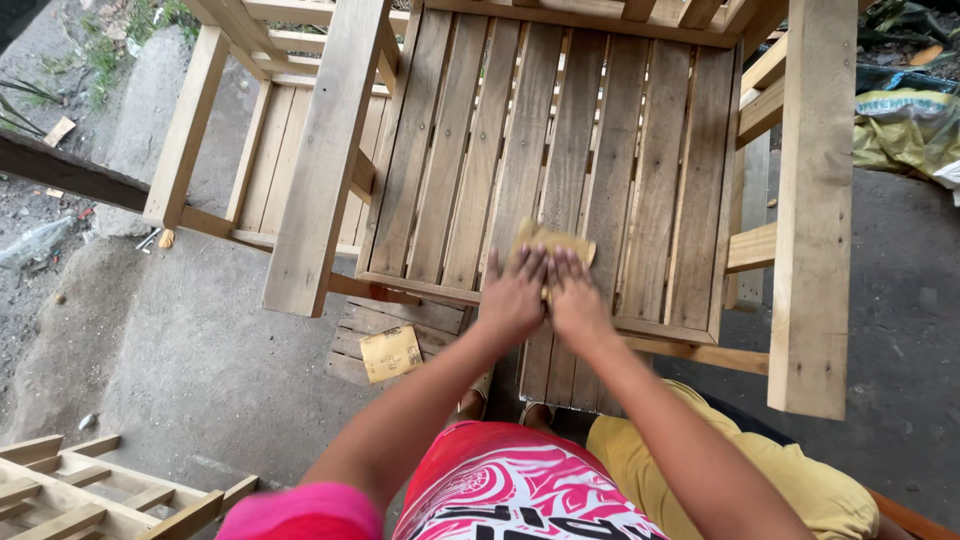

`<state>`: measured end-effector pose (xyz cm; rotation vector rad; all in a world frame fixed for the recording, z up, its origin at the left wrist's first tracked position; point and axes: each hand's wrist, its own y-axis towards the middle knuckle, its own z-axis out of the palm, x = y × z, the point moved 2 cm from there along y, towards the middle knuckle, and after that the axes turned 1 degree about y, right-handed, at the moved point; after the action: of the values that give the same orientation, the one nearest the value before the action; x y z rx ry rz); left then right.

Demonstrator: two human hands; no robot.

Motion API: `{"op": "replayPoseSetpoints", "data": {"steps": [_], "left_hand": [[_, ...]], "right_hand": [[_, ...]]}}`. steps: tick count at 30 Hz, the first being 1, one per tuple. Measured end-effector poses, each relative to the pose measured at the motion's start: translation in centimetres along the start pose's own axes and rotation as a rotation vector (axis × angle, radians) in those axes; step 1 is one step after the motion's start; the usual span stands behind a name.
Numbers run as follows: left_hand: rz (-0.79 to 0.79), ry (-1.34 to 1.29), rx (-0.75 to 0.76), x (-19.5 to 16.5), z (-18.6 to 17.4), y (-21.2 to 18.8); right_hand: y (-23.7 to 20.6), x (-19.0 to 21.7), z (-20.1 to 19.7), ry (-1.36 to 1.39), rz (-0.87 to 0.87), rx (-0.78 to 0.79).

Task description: The person sands the seat of a wooden chair using a sanding block. They move the block back and forth across the slats, occasionally adjusting grip and position to cover different areas of the seat.

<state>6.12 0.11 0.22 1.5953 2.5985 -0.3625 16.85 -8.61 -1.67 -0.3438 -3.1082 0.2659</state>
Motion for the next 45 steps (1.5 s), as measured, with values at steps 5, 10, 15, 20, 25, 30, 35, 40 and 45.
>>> {"op": "replayPoseSetpoints", "data": {"steps": [5,10,15,20,25,30,35,40,45], "left_hand": [[-0.031,0.088,0.007,0.2,-1.5,3.0],[-0.004,0.033,0.102,-1.1,-1.9,-1.4],[-0.023,0.123,-0.069,0.1,-2.0,2.6],[0.071,-0.033,-0.12,2.6,-1.6,6.6],[0.169,-0.111,-0.042,4.7,-1.7,3.4],[0.207,-0.102,0.07,5.8,-3.0,6.5],[0.025,0.038,-0.029,4.5,-3.1,7.2],[0.048,-0.04,0.119,2.1,-1.5,0.3],[0.066,-0.006,-0.083,2.1,-1.2,0.7]], "right_hand": [[3.0,-1.9,-0.8,0.252,0.077,0.015],[-2.8,1.6,0.3,0.137,0.07,0.09],[3.0,-2.8,-0.7,0.11,0.025,-0.068],[4.1,-4.8,-2.1,0.294,0.004,-0.007],[1.7,-4.0,-3.3,0.316,-0.021,0.008],[3.6,-6.0,-3.3,0.276,-0.011,0.06],[5.8,-6.1,-2.9,0.13,0.078,0.085],[-0.8,-2.0,-1.7,-0.203,-0.037,0.231],[0.1,-3.7,-1.4,0.08,-0.055,0.177]]}}
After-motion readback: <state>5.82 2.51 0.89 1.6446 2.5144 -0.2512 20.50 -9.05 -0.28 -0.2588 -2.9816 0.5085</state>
